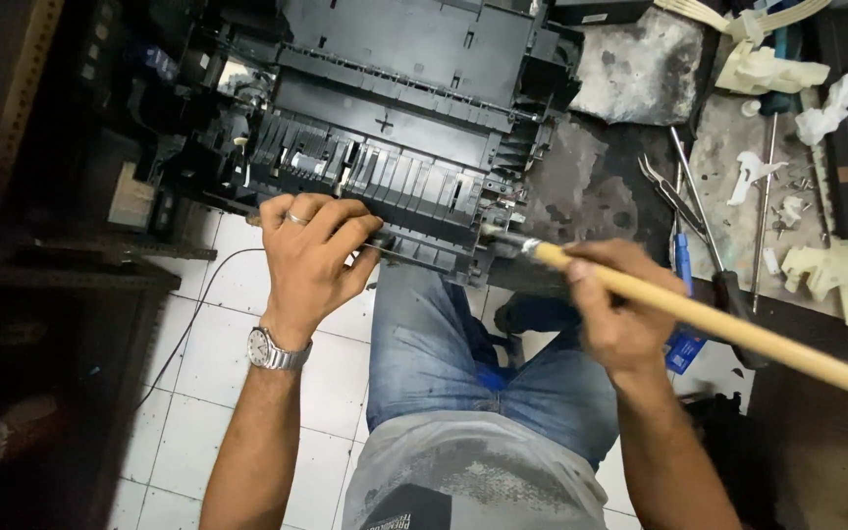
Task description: Disassembling, cleaning internal components with a brush, and reassembling parts of a printer chassis.
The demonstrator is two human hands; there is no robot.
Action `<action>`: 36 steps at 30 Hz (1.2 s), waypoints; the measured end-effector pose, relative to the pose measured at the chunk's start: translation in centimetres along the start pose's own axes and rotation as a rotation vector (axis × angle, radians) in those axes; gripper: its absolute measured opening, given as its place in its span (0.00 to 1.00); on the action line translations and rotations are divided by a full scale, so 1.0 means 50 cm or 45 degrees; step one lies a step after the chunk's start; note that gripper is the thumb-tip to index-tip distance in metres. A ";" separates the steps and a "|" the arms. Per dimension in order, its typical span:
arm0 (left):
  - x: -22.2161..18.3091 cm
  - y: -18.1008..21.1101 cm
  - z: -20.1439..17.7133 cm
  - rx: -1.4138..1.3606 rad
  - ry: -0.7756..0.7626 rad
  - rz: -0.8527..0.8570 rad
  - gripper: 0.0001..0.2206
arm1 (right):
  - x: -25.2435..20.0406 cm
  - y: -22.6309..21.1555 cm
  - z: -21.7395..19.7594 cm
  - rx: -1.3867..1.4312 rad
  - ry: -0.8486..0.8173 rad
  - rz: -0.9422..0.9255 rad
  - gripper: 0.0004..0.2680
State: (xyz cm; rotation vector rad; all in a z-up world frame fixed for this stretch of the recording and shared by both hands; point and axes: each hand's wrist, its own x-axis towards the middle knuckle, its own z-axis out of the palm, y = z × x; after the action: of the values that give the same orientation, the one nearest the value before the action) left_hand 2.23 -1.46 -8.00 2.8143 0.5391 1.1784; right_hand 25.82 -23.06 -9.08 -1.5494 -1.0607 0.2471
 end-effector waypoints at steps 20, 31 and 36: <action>0.005 0.010 -0.011 0.017 -0.036 -0.033 0.07 | -0.063 0.003 0.010 0.524 0.365 0.073 0.09; 0.005 0.011 -0.010 0.007 -0.030 -0.048 0.07 | -0.051 -0.002 0.016 0.070 0.283 -0.159 0.05; 0.009 0.009 -0.004 0.011 0.033 -0.018 0.06 | -0.058 -0.012 0.014 0.122 0.358 -0.165 0.06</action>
State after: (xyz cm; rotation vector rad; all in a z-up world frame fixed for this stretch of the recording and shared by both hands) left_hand 2.52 -1.75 -7.46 2.8010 0.5664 1.2147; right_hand 23.45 -24.75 -9.90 -1.3773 -0.9086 -0.0099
